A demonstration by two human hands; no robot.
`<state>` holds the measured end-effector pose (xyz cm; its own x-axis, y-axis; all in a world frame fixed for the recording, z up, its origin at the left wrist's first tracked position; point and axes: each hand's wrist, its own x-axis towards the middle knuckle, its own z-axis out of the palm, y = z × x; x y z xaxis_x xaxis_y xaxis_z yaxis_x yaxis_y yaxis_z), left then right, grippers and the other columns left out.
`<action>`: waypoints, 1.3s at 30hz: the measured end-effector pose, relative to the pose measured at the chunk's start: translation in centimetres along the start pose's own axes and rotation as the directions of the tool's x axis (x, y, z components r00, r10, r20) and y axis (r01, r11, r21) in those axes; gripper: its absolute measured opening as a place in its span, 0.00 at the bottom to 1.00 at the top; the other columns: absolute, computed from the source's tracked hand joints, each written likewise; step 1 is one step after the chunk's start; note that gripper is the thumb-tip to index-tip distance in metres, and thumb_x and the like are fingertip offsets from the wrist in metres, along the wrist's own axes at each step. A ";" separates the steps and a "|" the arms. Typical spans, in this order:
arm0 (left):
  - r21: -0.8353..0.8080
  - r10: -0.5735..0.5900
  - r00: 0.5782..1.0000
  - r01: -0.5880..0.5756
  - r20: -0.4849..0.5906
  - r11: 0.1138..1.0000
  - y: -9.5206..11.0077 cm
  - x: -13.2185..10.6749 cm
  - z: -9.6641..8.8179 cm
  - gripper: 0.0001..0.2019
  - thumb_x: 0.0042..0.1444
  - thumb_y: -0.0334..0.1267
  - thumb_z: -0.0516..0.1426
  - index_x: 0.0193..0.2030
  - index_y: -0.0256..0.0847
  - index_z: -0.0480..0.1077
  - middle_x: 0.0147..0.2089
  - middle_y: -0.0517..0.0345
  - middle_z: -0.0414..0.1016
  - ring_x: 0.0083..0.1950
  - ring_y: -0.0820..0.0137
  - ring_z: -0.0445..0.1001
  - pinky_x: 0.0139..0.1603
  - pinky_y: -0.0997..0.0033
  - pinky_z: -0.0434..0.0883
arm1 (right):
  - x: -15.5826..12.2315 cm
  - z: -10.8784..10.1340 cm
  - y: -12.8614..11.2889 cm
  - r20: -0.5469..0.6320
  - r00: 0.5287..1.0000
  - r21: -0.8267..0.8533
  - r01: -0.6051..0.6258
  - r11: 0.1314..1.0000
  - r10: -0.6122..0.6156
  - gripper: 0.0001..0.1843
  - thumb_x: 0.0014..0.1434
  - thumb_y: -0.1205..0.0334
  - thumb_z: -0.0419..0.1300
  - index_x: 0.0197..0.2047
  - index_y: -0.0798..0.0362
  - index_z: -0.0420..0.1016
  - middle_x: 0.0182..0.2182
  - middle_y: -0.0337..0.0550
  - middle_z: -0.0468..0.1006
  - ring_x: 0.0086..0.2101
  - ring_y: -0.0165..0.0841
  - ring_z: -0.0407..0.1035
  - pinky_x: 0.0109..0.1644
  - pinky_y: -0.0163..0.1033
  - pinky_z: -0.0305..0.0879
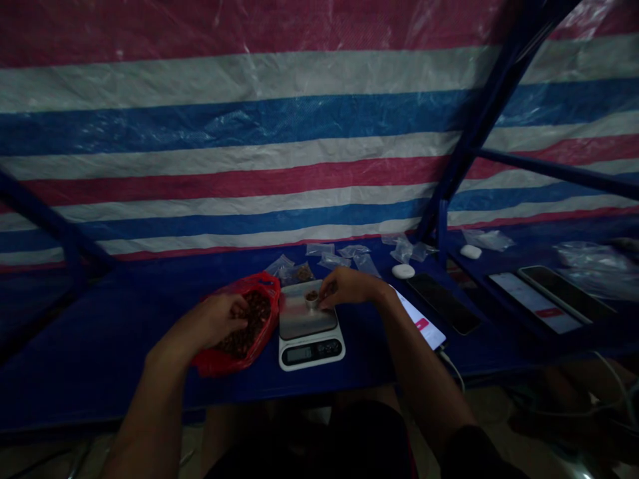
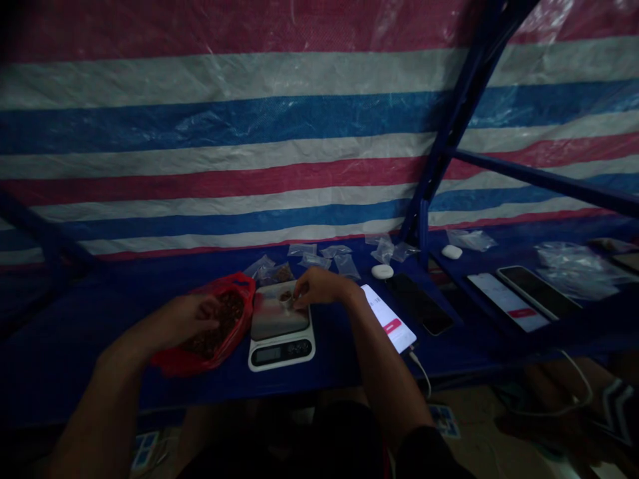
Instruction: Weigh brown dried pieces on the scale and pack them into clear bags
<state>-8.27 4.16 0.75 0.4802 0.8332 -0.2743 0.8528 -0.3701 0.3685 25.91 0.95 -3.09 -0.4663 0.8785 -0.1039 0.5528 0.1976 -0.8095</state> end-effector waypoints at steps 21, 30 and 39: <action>0.107 0.073 0.997 -0.071 -0.014 0.992 -0.9 -0.2 3.0 0.13 0.57 0.36 0.55 0.42 0.42 0.80 0.49 0.51 0.84 0.47 0.61 0.82 0.47 0.68 0.72 | 0.8 0.3 -1.5 -0.330 0.933 0.094 0.182 0.979 -0.141 0.15 0.63 0.57 0.63 0.49 0.55 0.83 0.39 0.46 0.85 0.37 0.35 0.78 0.40 0.38 0.70; -0.017 0.198 0.970 -0.202 -0.141 0.979 1.0 -0.9 -0.3 0.14 0.58 0.44 0.57 0.43 0.44 0.82 0.50 0.54 0.84 0.49 0.60 0.81 0.52 0.66 0.75 | 1.7 0.3 -0.3 -0.531 0.831 0.100 0.255 0.962 -0.165 0.13 0.63 0.55 0.62 0.42 0.55 0.83 0.36 0.44 0.84 0.35 0.34 0.76 0.40 0.39 0.70; -0.031 0.484 0.866 -0.491 -0.124 0.871 10.9 3.7 -1.2 0.09 0.60 0.33 0.60 0.43 0.42 0.82 0.45 0.56 0.84 0.47 0.66 0.81 0.50 0.70 0.72 | 2.0 0.2 0.4 -0.556 0.819 0.141 0.258 0.956 -0.140 0.15 0.62 0.52 0.62 0.41 0.56 0.82 0.36 0.45 0.83 0.34 0.34 0.75 0.39 0.38 0.69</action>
<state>2.52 3.69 4.85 0.8032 0.5935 0.0512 0.5003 -0.7187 0.4830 25.04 2.70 -3.71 -0.0751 0.9341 0.3492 0.3108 0.3546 -0.8819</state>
